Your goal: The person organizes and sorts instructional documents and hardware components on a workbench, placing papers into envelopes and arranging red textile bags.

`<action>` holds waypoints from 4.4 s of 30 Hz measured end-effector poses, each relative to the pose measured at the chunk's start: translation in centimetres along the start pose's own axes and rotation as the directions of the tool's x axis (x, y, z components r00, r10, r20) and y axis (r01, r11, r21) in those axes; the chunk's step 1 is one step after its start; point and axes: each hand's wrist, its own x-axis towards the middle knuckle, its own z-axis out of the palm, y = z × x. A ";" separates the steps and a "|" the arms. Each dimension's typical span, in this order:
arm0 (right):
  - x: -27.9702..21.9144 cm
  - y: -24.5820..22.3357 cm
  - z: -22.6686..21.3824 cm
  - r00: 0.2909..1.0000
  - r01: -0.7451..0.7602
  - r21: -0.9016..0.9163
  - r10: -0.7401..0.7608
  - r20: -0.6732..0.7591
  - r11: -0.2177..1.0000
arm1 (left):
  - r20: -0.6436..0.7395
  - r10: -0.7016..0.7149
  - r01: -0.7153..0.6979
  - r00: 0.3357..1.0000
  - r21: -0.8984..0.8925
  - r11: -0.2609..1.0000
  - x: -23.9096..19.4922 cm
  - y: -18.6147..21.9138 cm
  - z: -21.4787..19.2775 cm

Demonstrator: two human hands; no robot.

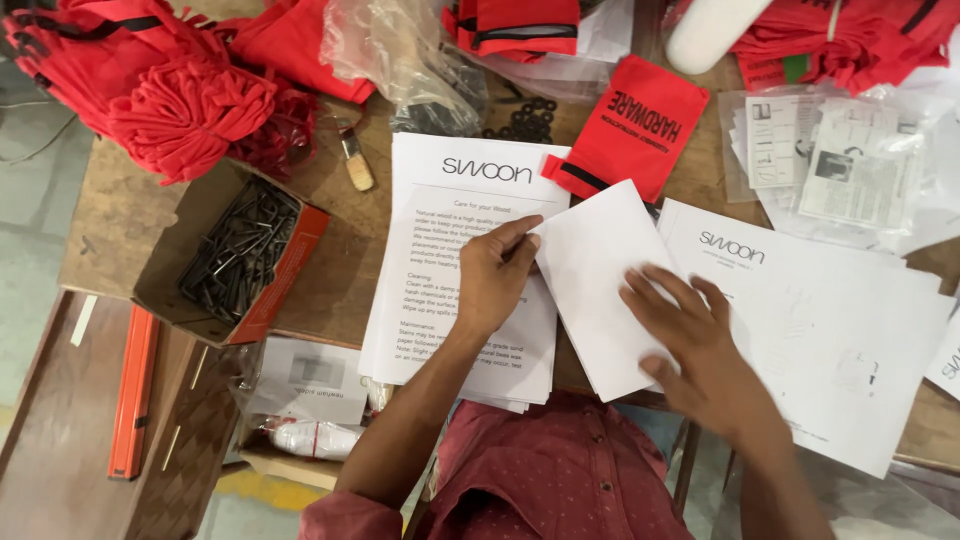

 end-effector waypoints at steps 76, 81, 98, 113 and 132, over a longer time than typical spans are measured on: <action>-3.3 3.6 -0.9 0.797 -0.293 0.465 0.482 -0.363 0.836 | 0.534 0.713 -0.807 0.454 0.585 0.076 -0.9 5.4 7.5; -2.3 3.2 -4.2 0.625 -0.038 0.715 0.575 -0.528 0.698 | 0.221 0.626 -0.652 0.748 0.421 0.631 -1.4 6.0 7.3; -5.3 6.9 -0.7 0.818 -0.081 0.835 0.515 -0.256 0.543 | 0.466 0.338 -0.323 0.817 -0.116 0.939 -1.8 0.4 4.2; -1.7 0.1 -5.3 0.782 -0.179 0.494 0.428 -0.454 0.851 | 0.306 0.397 -0.486 0.866 0.325 0.811 -6.0 1.5 6.0; -2.2 3.2 -0.8 0.742 -0.147 0.878 0.638 -0.207 0.455 | 0.307 0.544 -0.613 0.781 0.215 0.760 -8.6 3.2 5.2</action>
